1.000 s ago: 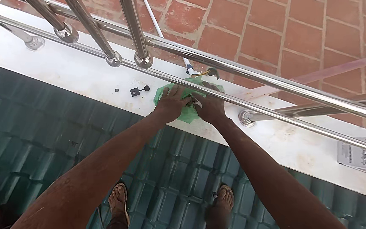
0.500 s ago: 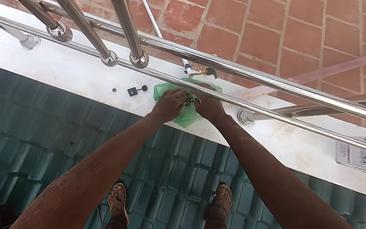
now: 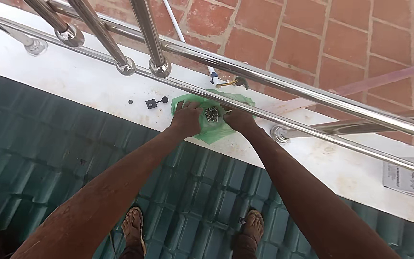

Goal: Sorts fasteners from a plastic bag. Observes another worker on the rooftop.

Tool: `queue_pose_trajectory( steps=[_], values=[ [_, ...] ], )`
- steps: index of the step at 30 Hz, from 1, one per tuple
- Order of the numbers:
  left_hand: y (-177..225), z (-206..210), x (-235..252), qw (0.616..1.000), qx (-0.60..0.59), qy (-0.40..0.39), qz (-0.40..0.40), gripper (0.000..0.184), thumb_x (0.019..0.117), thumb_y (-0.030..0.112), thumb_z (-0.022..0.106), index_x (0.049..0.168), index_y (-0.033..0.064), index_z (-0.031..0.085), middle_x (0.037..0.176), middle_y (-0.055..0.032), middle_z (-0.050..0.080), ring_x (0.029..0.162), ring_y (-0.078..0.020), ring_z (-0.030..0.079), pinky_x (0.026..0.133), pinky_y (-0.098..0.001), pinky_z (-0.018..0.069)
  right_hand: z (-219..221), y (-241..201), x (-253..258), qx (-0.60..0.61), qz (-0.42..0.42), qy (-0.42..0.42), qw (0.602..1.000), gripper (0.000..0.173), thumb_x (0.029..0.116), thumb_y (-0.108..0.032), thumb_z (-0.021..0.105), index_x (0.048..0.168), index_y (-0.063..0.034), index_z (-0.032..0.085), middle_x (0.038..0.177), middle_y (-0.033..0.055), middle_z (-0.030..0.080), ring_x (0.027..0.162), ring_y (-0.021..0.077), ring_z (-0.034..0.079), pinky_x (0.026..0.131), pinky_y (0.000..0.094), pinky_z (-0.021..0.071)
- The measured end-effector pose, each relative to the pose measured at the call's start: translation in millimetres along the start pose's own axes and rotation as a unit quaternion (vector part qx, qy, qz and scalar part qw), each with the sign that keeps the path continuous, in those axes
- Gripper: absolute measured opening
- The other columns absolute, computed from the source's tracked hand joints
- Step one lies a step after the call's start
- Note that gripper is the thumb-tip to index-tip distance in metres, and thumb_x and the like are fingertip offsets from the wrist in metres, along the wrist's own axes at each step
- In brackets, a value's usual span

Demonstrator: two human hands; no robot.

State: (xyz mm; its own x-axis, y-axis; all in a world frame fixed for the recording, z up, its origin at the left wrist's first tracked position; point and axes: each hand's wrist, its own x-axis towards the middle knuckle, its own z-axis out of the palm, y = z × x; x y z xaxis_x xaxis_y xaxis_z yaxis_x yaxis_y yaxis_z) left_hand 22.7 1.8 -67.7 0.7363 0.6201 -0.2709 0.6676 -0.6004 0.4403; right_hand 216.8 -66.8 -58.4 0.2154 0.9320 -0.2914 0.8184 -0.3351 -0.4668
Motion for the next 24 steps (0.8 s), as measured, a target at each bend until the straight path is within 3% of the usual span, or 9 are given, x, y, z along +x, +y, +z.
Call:
queue_pose_trajectory(
  steps=[2, 4, 7, 12, 14, 17, 18, 21, 24],
  values=[
    [1, 4, 3, 0.992, -0.022, 0.099, 0.077, 0.025, 0.0976, 0.008, 0.059, 0.116, 0.0037, 0.075, 0.137, -0.0128, 0.063, 0.133, -0.0324, 0.053, 0.116, -0.0502, 0.0355, 3, 3, 0, 0.048, -0.049, 0.066, 0.995, 0.024, 0.0917, 0.0, 0.063, 0.112, -0.0014, 0.075, 0.108, 0.0172, 0.074, 0.094, 0.0304, 0.073, 0.089, 0.0496, 0.056],
    [-4, 14, 13, 0.978, -0.024, 0.158, 0.134, 0.027, 0.103, 0.01, 0.054, 0.119, 0.0061, 0.075, 0.131, -0.0115, 0.068, 0.128, -0.032, 0.058, 0.111, -0.0482, 0.042, 7, 6, 5, 0.007, -0.068, 0.023, 0.997, 0.025, 0.098, -0.009, 0.063, 0.121, -0.0078, 0.073, 0.116, 0.0155, 0.073, 0.105, 0.0312, 0.071, 0.095, 0.0517, 0.0539],
    [-17, 26, 27, 0.986, 0.013, 0.112, 0.125, 0.038, 0.1092, 0.028, 0.047, 0.143, 0.0188, 0.062, 0.148, -0.0055, 0.058, 0.145, -0.0286, 0.045, 0.12, -0.0562, 0.0287, 3, 4, 11, -0.077, -0.048, -0.059, 0.994, 0.053, 0.0969, -0.022, 0.07, 0.146, -0.0078, 0.055, 0.144, 0.019, 0.058, 0.137, 0.0363, 0.052, 0.114, 0.0569, 0.0385],
    [-24, 27, 25, 0.999, 0.001, -0.001, 0.051, 0.066, 0.1057, 0.047, 0.051, 0.161, 0.0154, 0.034, 0.168, -0.0029, 0.031, 0.157, -0.0241, 0.02, 0.122, -0.0627, 0.0142, -8, -8, 16, -0.098, -0.027, -0.122, 0.987, 0.06, 0.0939, -0.017, 0.07, 0.148, -0.0031, 0.05, 0.145, 0.0235, 0.055, 0.139, 0.0395, 0.049, 0.114, 0.0594, 0.0361],
    [-21, 23, 22, 0.999, -0.014, -0.033, 0.038, 0.075, 0.1026, 0.049, 0.057, 0.163, 0.0146, 0.028, 0.171, -0.0029, 0.023, 0.159, -0.0246, 0.011, 0.122, -0.0657, 0.0098, -15, -19, 11, -0.077, -0.017, -0.096, 0.992, 0.043, 0.0982, -0.012, 0.062, 0.14, -0.0017, 0.059, 0.137, 0.0238, 0.062, 0.132, 0.0402, 0.055, 0.11, 0.059, 0.0394],
    [-20, 24, 20, 0.998, -0.021, -0.045, 0.033, 0.084, 0.0986, 0.05, 0.064, 0.164, 0.0136, 0.025, 0.172, -0.0039, 0.017, 0.16, -0.0246, 0.006, 0.121, -0.067, 0.0068, -2, -18, 14, -0.028, -0.082, 0.056, 0.995, 0.021, 0.0998, -0.01, 0.058, 0.101, 0.0037, 0.074, 0.099, 0.0247, 0.072, 0.1, 0.0394, 0.07, 0.089, 0.0555, 0.0511],
    [-19, 24, 21, 0.998, -0.021, -0.045, 0.03, 0.087, 0.0971, 0.05, 0.066, 0.164, 0.0136, 0.024, 0.172, -0.0036, 0.016, 0.16, -0.0243, 0.006, 0.121, -0.0669, 0.0063, 3, -17, 19, -0.032, -0.09, 0.059, 0.994, 0.022, 0.1004, -0.012, 0.058, 0.102, 0.0017, 0.075, 0.101, 0.0232, 0.072, 0.101, 0.0379, 0.069, 0.09, 0.0539, 0.052],
    [-15, 26, 21, 0.998, -0.02, -0.054, 0.011, 0.098, 0.0921, 0.049, 0.073, 0.166, 0.0153, 0.018, 0.173, 0.0, 0.011, 0.16, -0.0228, 0.002, 0.12, -0.0691, 0.0054, 13, -15, 37, -0.131, -0.042, -0.061, 0.989, 0.034, 0.1026, -0.02, 0.055, 0.132, -0.0124, 0.068, 0.133, 0.0196, 0.061, 0.13, 0.0371, 0.054, 0.105, 0.0547, 0.0461],
    [-13, 27, 23, 0.998, -0.013, -0.068, -0.009, 0.1, 0.0892, 0.052, 0.075, 0.165, 0.0172, 0.02, 0.174, -0.0007, 0.01, 0.16, -0.0225, 0.002, 0.119, -0.0695, 0.0085, 18, -9, 43, -0.163, -0.048, -0.098, 0.981, 0.036, 0.1012, -0.021, 0.056, 0.135, -0.0238, 0.068, 0.133, 0.019, 0.06, 0.131, 0.039, 0.051, 0.101, 0.0577, 0.047]
  ],
)
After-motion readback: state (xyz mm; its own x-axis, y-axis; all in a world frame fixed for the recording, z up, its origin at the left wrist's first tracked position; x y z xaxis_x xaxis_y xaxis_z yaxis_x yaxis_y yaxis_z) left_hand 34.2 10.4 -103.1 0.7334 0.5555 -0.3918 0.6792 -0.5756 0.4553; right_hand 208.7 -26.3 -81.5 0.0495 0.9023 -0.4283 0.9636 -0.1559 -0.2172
